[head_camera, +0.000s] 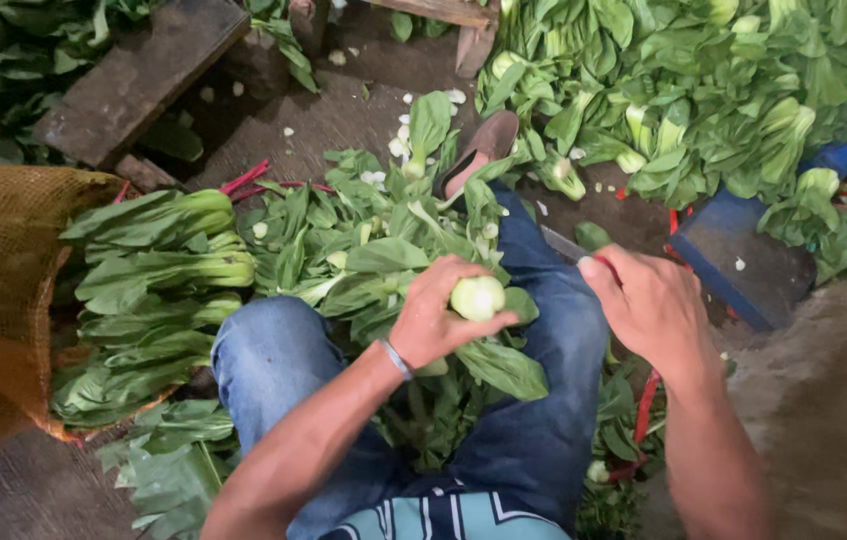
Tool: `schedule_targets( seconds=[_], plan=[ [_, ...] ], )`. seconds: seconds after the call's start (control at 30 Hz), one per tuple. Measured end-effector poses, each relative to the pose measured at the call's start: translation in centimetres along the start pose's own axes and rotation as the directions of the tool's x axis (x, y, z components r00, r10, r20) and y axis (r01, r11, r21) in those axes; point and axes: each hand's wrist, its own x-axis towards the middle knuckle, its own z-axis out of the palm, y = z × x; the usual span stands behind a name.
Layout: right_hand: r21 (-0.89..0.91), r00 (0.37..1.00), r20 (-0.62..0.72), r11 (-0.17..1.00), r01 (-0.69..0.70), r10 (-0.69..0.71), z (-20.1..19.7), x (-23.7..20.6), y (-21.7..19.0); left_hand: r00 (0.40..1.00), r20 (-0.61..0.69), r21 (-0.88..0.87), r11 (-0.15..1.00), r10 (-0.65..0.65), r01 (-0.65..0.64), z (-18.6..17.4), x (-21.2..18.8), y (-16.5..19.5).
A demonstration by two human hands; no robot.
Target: The person sits on the floor and trims bok choy using a red-handled knife. They cut off the root ends and remove outer leaves, placing the trimmed pieces into a yellow mesh bag and discarding the waste on the floor.
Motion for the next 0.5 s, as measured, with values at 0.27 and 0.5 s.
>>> schedule_targets(
  seconds=[0.27,0.5],
  plan=[
    [0.652,0.973,0.232,0.744,-0.147,-0.011,3.0,-1.2,-1.9,0.989,0.128,-0.164,0.982,-0.072,0.093,1.3,-0.1,-1.7],
    [0.439,0.987,0.163,0.897,-0.058,-0.016,2.8,-0.2,-5.7,0.935,0.306,-0.205,0.947,-0.179,0.249,1.3,-0.3,-2.0]
  ],
)
